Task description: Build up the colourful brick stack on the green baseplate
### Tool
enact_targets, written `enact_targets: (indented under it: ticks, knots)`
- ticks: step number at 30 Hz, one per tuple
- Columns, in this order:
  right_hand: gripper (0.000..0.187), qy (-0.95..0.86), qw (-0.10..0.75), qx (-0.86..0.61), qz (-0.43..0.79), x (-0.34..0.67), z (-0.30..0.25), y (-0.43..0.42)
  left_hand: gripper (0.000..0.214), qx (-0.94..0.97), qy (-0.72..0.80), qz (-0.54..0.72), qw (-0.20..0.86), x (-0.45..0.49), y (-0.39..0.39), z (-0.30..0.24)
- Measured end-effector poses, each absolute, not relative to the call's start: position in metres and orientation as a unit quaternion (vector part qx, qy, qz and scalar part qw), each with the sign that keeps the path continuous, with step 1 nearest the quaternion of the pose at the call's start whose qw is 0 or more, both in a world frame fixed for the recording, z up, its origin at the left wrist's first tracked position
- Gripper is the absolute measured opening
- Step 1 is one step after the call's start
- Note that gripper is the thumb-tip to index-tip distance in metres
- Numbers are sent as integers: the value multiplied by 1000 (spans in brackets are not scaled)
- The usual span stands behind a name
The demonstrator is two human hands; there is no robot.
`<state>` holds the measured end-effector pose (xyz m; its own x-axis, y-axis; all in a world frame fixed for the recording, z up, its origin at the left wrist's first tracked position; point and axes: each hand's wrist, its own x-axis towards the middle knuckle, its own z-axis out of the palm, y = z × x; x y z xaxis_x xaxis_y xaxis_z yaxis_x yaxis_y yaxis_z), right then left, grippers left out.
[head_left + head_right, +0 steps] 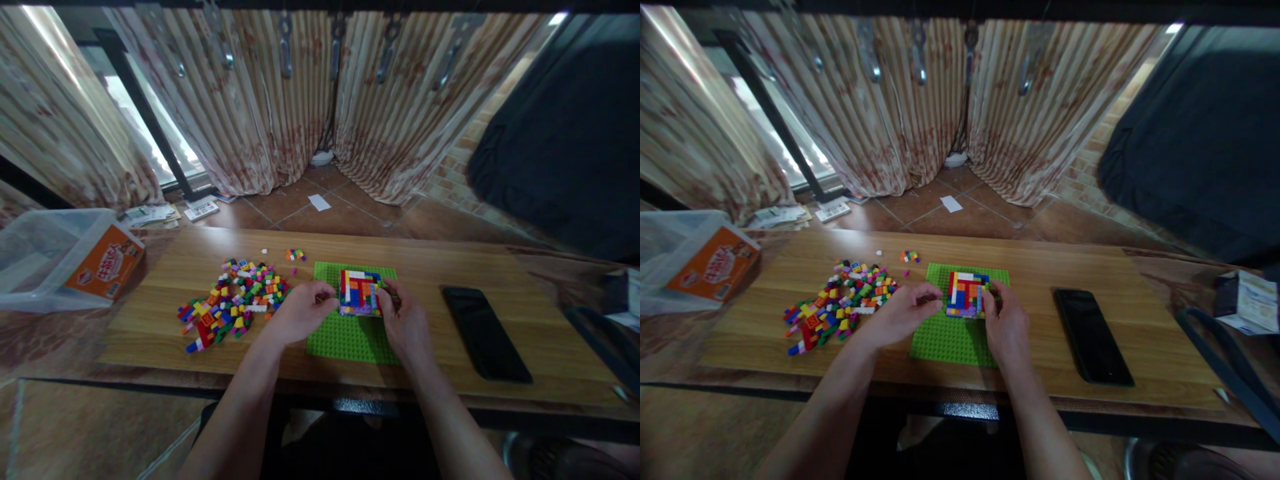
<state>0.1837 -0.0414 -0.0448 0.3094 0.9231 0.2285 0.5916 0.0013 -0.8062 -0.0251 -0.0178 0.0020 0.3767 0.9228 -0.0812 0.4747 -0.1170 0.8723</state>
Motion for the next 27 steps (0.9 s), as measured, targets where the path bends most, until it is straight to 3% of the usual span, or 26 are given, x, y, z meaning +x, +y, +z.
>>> enact_targets:
  ticks: [12,21,27]
  knots:
    - [50,-580,400,-696,139,184,-50,-42,19,700,497,289,425,-33,-18,-2]
    - [63,-526,346,-760,159,187,-40,-42,17,665,639,302,242,-81,-3,2]
    - [59,-515,360,-758,172,189,-37,-41,24,556,723,355,206,-133,-2,13]
